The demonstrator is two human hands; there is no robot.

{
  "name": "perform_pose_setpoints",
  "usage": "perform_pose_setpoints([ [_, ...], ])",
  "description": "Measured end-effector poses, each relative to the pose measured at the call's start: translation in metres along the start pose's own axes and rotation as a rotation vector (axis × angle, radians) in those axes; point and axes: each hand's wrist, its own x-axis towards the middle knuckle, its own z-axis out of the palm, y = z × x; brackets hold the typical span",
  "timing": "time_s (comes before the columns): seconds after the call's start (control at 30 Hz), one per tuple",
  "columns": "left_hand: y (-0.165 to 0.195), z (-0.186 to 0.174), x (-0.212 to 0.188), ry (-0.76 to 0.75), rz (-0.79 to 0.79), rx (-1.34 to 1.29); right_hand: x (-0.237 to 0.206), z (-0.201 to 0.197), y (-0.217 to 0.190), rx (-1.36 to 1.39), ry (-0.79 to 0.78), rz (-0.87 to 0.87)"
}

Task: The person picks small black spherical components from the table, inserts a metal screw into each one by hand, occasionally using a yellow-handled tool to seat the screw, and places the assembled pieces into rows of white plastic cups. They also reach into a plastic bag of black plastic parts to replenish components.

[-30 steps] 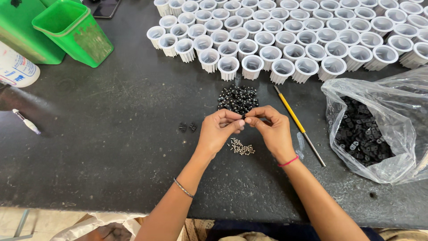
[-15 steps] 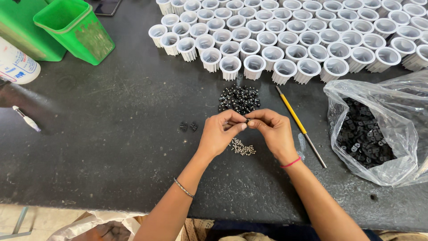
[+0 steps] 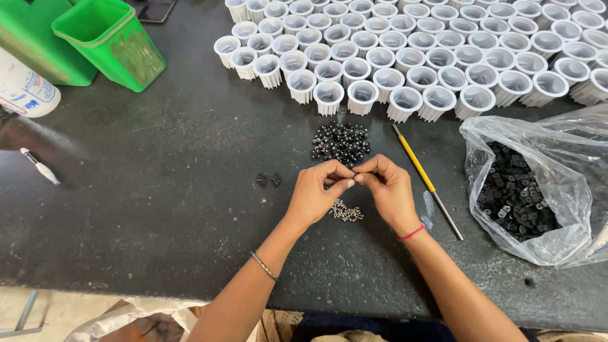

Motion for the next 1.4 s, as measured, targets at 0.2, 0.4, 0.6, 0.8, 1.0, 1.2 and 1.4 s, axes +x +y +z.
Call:
perform_pose_setpoints([
  [0.2, -0.003, -0.013, -0.002, -0.053, -0.106, 0.122, 0.006, 0.003, 0.001, 0.077, -0.159, 0.104],
  [0.4, -0.002, -0.057, 0.001, 0.245, -0.1, 0.371, 0.012, 0.007, -0.008, -0.051, -0.13, 0.183],
  [0.6, 0.001, -0.088, 0.003, 0.427, -0.165, 0.456, 0.023, 0.007, -0.009, 0.167, 0.12, 0.017],
  [0.8, -0.006, -0.118, -0.006, 0.526, -0.244, 0.52, 0.012, 0.006, -0.007, 0.11, 0.107, 0.057],
  [1.0, -0.013, -0.146, -0.02, 0.447, -0.286, 0.595, 0.004, 0.02, -0.023, 0.091, 0.087, 0.05],
  [1.2, -0.023, -0.141, -0.023, 0.258, -0.407, 0.642, -0.007, 0.015, -0.051, -0.309, 0.245, -0.402],
  [1.4, -0.016, -0.128, -0.013, 0.157, -0.47, 0.61, -0.003, 0.002, -0.062, -0.645, 0.317, -0.572],
])
